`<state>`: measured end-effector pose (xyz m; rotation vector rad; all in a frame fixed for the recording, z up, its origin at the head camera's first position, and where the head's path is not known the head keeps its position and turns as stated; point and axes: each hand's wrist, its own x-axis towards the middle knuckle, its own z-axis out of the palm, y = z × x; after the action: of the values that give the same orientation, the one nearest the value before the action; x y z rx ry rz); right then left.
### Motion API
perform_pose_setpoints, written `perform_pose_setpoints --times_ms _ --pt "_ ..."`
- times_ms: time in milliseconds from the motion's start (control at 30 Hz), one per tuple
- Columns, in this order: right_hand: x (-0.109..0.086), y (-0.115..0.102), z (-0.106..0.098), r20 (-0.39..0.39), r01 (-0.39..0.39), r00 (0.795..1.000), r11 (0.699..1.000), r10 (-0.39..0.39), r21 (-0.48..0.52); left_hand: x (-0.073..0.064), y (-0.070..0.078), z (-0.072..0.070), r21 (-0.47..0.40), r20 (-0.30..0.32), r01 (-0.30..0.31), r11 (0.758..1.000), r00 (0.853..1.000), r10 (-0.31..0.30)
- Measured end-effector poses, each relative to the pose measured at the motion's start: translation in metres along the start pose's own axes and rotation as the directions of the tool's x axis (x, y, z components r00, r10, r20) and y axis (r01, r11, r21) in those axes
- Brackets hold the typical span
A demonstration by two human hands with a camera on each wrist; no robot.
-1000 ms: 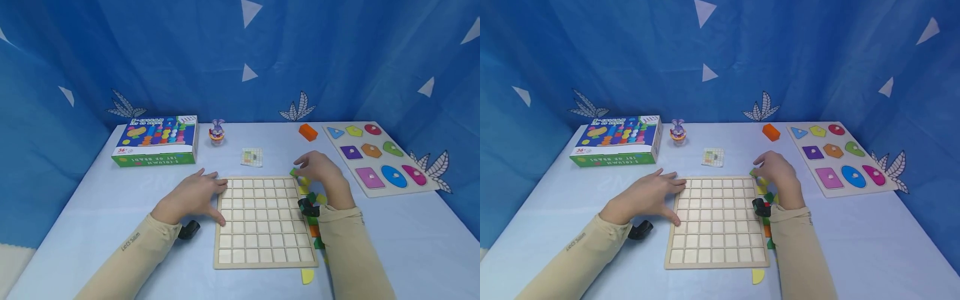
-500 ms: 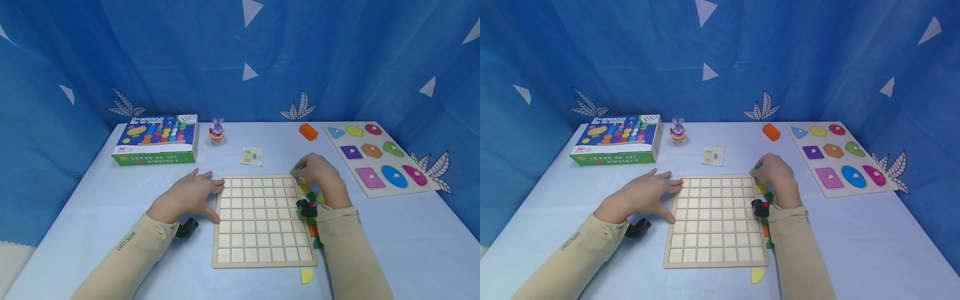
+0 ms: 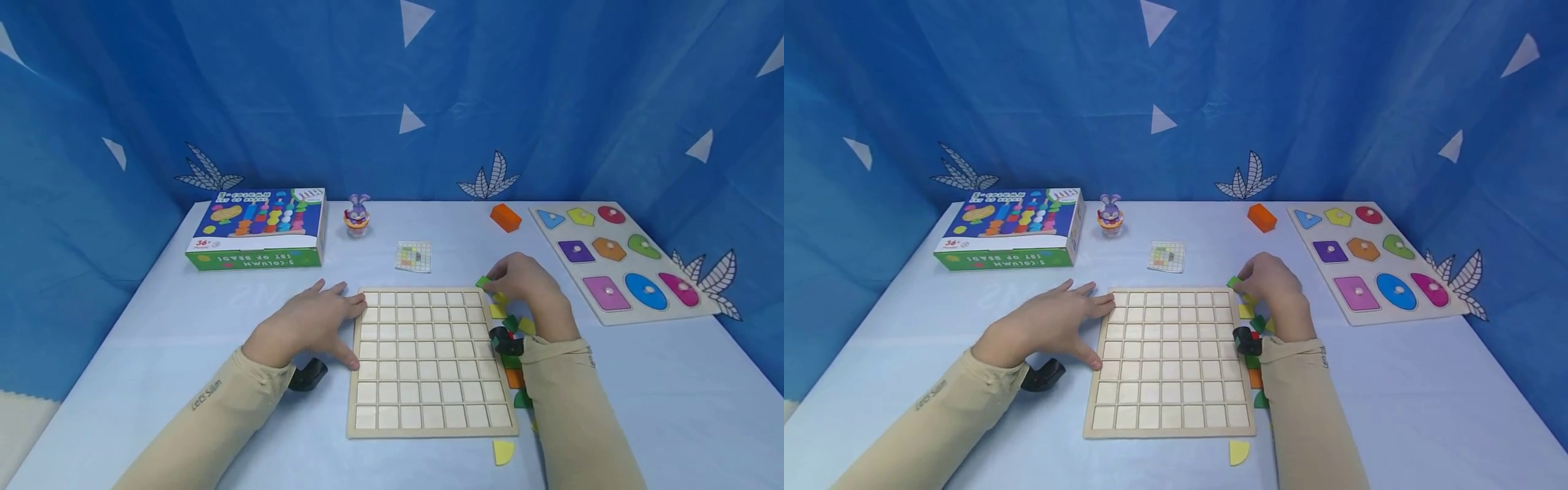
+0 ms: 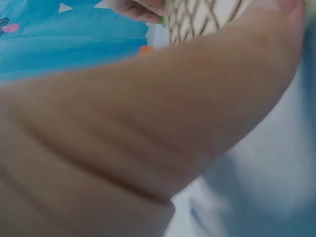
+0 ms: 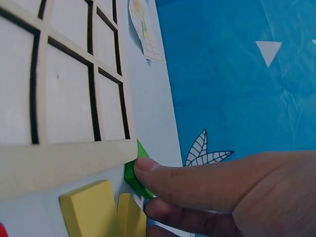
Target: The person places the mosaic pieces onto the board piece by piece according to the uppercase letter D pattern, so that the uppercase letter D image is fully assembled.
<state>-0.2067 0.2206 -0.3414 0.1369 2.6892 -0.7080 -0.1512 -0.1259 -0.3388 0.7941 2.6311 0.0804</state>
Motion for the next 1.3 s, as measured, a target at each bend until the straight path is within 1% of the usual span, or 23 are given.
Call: perform_pose_setpoints --times_ms 200,333,467,600,800,933,1067,1167,1300 --pt "0.0 0.004 0.0 -0.019 0.02 1.0 1.0 -0.02 0.01 0.003 0.004 0.001 -0.009 0.017 0.016 1.0 1.0 -0.016" --pt "-0.001 0.004 0.0 -0.032 0.039 0.999 0.999 -0.038 0.028 0.004 0.005 0.002 -0.014 0.011 0.024 1.0 1.0 -0.024" --pt "-0.001 0.004 -0.001 -0.064 0.061 0.996 0.997 -0.058 0.044 0.005 0.005 0.003 -0.022 0.009 0.027 0.999 1.0 -0.027" --pt "-0.003 0.0 -0.004 -0.095 0.091 0.992 0.994 -0.086 0.053 0.005 0.006 0.003 -0.016 0.012 0.038 0.999 0.999 -0.038" --pt "-0.01 -0.014 -0.008 -0.1 0.173 0.981 0.983 -0.167 0.053 0.006 0.009 0.002 0.036 -0.018 0.058 0.998 0.998 -0.058" --pt "-0.015 -0.026 -0.006 -0.095 0.233 0.97 0.97 -0.226 0.07 0.005 0.01 0.002 0.034 -0.026 0.072 0.997 0.997 -0.071" --pt "-0.017 -0.038 0.003 -0.077 0.282 0.958 0.957 -0.277 0.071 0.005 0.01 0.001 0.02 -0.024 0.075 0.997 0.997 -0.074" --pt "-0.02 -0.05 0.013 -0.045 0.319 0.948 0.946 -0.316 0.063 0.005 0.008 0.001 0.025 -0.013 0.082 0.996 0.997 -0.081" --pt "-0.024 -0.066 0.027 0.021 0.373 0.927 0.926 -0.375 0.063 0.005 0.006 0.001 0.038 -0.008 0.087 0.996 0.996 -0.086"
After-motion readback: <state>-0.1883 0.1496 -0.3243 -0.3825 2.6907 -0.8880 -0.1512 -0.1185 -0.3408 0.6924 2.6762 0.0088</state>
